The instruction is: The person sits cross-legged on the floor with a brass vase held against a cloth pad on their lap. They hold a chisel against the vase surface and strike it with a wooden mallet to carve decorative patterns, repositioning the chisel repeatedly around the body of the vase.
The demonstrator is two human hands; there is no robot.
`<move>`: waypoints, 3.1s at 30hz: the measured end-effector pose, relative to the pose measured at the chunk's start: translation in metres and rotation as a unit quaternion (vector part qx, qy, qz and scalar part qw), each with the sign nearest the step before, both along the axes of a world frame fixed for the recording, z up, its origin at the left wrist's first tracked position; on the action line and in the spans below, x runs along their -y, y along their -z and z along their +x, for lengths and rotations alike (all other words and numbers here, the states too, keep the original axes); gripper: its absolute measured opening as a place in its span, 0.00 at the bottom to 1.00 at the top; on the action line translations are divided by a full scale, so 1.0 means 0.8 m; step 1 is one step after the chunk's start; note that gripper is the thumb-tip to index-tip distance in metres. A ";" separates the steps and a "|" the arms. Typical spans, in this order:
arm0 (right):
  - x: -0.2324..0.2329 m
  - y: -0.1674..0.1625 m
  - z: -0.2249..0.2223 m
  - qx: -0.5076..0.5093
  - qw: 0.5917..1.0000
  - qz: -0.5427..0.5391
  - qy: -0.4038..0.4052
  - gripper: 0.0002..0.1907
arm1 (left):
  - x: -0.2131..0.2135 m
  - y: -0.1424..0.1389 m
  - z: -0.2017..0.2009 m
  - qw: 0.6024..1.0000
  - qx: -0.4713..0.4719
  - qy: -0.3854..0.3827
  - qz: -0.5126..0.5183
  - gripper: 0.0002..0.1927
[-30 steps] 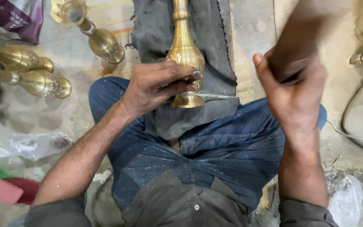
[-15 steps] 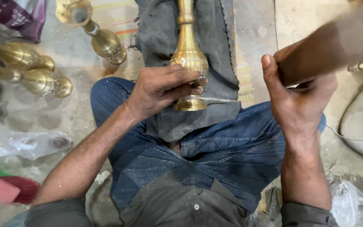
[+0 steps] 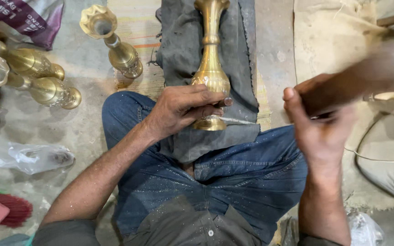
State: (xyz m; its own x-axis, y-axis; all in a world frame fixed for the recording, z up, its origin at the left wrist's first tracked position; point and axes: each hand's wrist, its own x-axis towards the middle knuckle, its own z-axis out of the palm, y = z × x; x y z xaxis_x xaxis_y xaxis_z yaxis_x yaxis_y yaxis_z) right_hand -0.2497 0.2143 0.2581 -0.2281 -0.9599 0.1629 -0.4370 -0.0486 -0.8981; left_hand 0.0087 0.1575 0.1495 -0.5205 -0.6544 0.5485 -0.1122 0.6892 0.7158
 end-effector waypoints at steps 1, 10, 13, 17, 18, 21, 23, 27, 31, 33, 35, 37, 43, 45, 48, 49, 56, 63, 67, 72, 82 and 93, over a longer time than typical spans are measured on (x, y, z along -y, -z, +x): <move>-0.001 0.003 -0.003 -0.200 0.979 -0.043 -0.023 0.09 | 0.000 -0.001 0.001 1.000 0.006 -0.004 0.000 0.17; -0.063 0.099 -0.065 -0.204 0.918 0.294 -0.169 0.23 | 0.010 0.033 0.055 0.902 -0.281 -0.280 0.171 0.04; -0.088 0.117 -0.073 -0.221 0.811 0.394 -0.372 0.35 | 0.026 0.063 0.070 0.883 -0.173 -0.392 0.191 0.06; -0.090 0.125 -0.081 -0.079 0.830 0.432 -0.343 0.23 | 0.043 0.086 0.067 0.885 -0.089 -0.400 0.220 0.05; -0.085 0.127 -0.082 -0.078 0.861 0.380 -0.329 0.21 | 0.047 0.087 0.065 0.887 -0.083 -0.394 0.226 0.06; -0.056 0.146 -0.070 -0.081 0.963 0.198 -0.162 0.14 | 0.070 0.086 0.060 0.899 -0.066 -0.374 0.217 0.12; -0.028 0.163 -0.056 -0.054 0.994 0.086 -0.044 0.09 | 0.095 0.087 0.065 0.909 -0.048 -0.371 0.186 0.20; 0.070 0.199 -0.037 0.004 1.000 0.008 -0.021 0.12 | 0.168 0.104 0.059 0.892 0.117 -0.413 0.145 0.20; 0.134 0.243 -0.025 0.054 0.998 0.013 -0.030 0.10 | 0.274 0.122 0.052 0.839 0.108 -0.432 0.312 0.17; 0.135 0.252 -0.025 0.053 0.998 0.016 -0.014 0.11 | 0.317 0.127 0.054 0.825 0.101 -0.453 0.321 0.20; 0.129 0.250 -0.023 0.028 1.000 0.001 -0.001 0.13 | 0.345 0.130 0.055 0.829 0.199 -0.498 0.161 0.20; 0.122 0.235 -0.019 -0.021 0.999 -0.028 0.006 0.16 | 0.357 0.129 0.057 0.839 0.213 -0.489 0.105 0.30; 0.179 0.167 0.016 -0.168 0.982 -0.058 -0.069 0.20 | 0.348 0.102 0.058 0.845 0.216 -0.453 0.183 0.18; 0.207 0.152 0.036 -0.176 0.973 -0.081 -0.126 0.23 | 0.344 0.099 0.057 0.847 0.217 -0.449 0.181 0.16; 0.247 0.132 0.061 -0.198 0.949 -0.154 -0.191 0.20 | 0.346 0.104 0.053 0.867 0.236 -0.421 0.123 0.14; 0.263 0.125 0.068 -0.178 0.953 -0.152 -0.194 0.18 | 0.349 0.108 0.050 0.868 0.274 -0.397 0.119 0.11; 0.321 0.119 0.080 -0.164 0.906 -0.203 -0.333 0.16 | 0.334 0.130 0.028 0.844 0.365 -0.392 0.025 0.11; 0.308 0.124 0.065 -0.224 0.903 -0.232 -0.283 0.18 | 0.277 0.080 0.028 0.865 0.244 -0.417 0.136 0.09; 0.297 0.117 0.069 -0.193 0.913 -0.235 -0.274 0.19 | 0.210 0.063 0.032 0.869 0.205 -0.432 0.128 0.14; 0.288 0.118 0.066 -0.195 0.919 -0.248 -0.236 0.19 | 0.131 0.060 0.034 0.826 0.265 -0.461 0.187 0.17; 0.271 0.116 0.040 0.092 0.940 -0.191 -0.267 0.18 | 0.118 0.091 0.040 0.805 0.251 -0.459 0.279 0.19; 0.262 0.084 0.100 -0.288 0.901 -0.256 -0.199 0.13 | 0.108 0.056 0.034 0.788 0.265 -0.463 0.308 0.17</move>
State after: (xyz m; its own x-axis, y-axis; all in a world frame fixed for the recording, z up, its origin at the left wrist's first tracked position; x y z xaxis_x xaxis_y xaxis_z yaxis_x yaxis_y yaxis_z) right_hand -0.1696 0.0048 0.1906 0.3820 -0.7117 0.5896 -0.6791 -0.6489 -0.3433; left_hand 0.0359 0.0709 0.1046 0.2867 -0.9452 -0.1560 -0.7579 -0.3234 0.5665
